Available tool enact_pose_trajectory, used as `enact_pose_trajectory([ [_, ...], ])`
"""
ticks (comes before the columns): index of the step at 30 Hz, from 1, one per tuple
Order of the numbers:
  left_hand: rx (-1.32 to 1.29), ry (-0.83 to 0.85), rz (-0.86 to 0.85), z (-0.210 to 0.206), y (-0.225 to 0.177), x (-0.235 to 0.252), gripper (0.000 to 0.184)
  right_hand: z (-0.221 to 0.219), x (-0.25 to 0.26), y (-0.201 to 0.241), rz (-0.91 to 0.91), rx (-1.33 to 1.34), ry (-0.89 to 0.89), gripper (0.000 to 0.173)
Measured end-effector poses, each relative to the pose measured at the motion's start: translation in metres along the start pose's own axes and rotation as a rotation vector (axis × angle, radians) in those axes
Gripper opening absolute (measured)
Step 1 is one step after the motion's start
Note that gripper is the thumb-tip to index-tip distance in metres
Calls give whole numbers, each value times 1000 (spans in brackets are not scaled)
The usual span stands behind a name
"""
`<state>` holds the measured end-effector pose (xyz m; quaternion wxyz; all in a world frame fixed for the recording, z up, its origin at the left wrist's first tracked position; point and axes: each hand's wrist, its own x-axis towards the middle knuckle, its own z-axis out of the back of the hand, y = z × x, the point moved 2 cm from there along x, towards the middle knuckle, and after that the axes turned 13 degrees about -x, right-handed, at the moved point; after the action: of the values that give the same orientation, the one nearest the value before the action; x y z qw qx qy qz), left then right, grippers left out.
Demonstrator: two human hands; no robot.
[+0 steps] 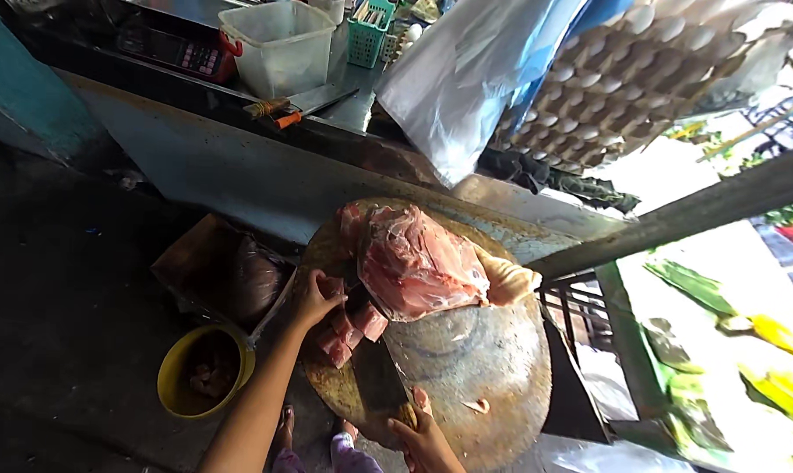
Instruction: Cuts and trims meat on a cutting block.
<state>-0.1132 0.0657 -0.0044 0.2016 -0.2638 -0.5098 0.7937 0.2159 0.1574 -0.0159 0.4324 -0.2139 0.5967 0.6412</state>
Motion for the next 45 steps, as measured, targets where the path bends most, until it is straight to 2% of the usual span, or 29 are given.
enact_pose_trajectory([
  [2, 41, 6, 105, -12, -8, 7, 92, -3, -3, 6, -11, -78, -43, 31],
  [5, 182, -6, 254, -27, -14, 18, 77, -7, -4, 9, -7, -120, -66, 33],
  [8, 45, -21, 183, -20, -12, 16, 71, -6, -1, 7, 1, -141, -51, 36],
  [10, -282, -60, 92, -4, 4, 8, 65, -4, 3, 4, -2, -141, -40, 39],
  [13, -1125, -147, 178, 11, 19, -18, 39, -3, 8, -1, 0, -106, -21, 39],
  [15, -1520, -152, 192, 19, 19, -36, 44, -3, 10, -1, -3, -84, -3, 37],
  [17, -1672, 11, 109, 23, 21, -48, 58, 0, 10, -1, -5, -54, 13, 35],
  [19, -1560, 60, 62, 22, 18, -55, 51, 2, 11, 1, -7, -24, 30, 31],
  [21, -1235, -112, 103, 18, 17, -60, 43, 4, 12, 2, -15, -15, 48, 29],
  [23, -985, -314, 107, 6, 32, -66, 55, 5, 11, 1, -1, 5, 44, 26],
  [25, -835, -450, 90, -13, 44, -80, 59, 4, 11, 1, 35, 32, 37, 24],
  [27, -726, -510, 83, -36, 35, -103, 66, 3, 12, 0, 61, 41, 43, 24],
  [30, -655, -564, 80, -66, 17, -129, 92, 3, 10, 1, 71, 51, 41, 23],
  [32, -664, -519, 145, -68, 16, -132, 99, 4, 10, 1, 86, 43, 44, 23],
  [36, -886, -326, 389, -40, 5, -123, 85, 4, 10, 3, 115, -1, 64, 22],
  [38, -950, -280, 441, -32, 1, -122, 79, 3, 9, 7, 123, -50, 66, 21],
  [45, -1222, -333, 466, -17, 16, -135, 79, -10, -4, 28, 181, -207, -42, 21],
])
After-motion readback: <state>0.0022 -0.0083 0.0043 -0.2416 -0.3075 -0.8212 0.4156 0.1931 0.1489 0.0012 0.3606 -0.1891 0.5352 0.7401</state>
